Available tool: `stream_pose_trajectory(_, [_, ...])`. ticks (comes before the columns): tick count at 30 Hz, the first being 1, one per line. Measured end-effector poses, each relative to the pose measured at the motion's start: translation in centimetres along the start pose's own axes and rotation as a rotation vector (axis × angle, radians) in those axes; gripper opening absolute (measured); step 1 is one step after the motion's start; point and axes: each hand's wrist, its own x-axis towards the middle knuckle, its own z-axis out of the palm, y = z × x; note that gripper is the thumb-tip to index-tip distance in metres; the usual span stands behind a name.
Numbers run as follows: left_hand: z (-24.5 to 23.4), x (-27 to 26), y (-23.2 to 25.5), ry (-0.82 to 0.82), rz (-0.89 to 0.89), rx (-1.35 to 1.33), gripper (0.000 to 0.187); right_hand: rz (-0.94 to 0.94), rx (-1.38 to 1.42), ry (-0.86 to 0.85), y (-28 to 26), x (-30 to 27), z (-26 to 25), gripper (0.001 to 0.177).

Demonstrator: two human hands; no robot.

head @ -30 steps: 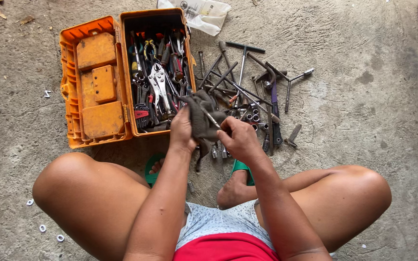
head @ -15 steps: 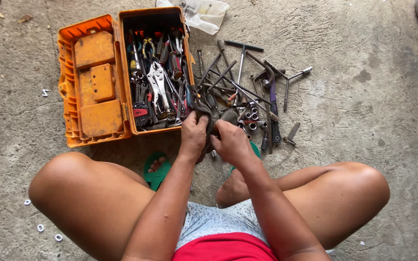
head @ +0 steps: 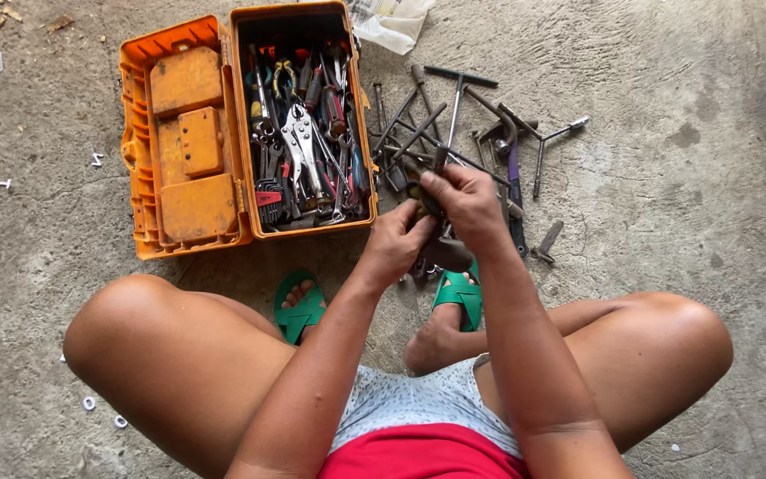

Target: The person sits on the floor and wipes various metal tools, including wrenches and sockets, with a cloth. They pick up each tool from a pile on the ground, wipe it, and place it into an open orange toolbox.

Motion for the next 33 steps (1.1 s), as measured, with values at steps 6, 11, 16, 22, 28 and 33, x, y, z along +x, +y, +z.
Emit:
stream_pose_trajectory(6, [0.6,-0.5,0.4,-0.121,-0.043,0.125,0.021,0.044,0.141,0.108,-2.0,1.1,-1.3,0.024])
stream_pose_trajectory(11, [0.2,-1.0,0.7,-0.274,0.011,-0.090,0.031,0.047,0.297,0.173,-0.6,1.1,-1.3,0.024])
stream_pose_trajectory(16, [0.0,-0.7,0.5,-0.151,-0.016,-0.012,0.024,0.087,0.378,0.208,0.5,1.1,-1.0,0.024])
stream_pose_trajectory(22, [-0.9,-0.3,-0.2,0.093,0.015,-0.030,0.020,0.154,0.207,-0.068,2.0,0.7,1.0,0.016])
stream_pose_trajectory(28, [-3.3,-0.9,1.2,0.216,0.018,0.135,0.024,0.107,0.122,-0.022,3.5,2.6,3.8,0.015])
stream_pose_trajectory(33, [-5.9,-1.5,1.2,0.282,-0.071,0.182,0.028,0.085,0.097,-0.066,4.4,4.8,7.2,0.016])
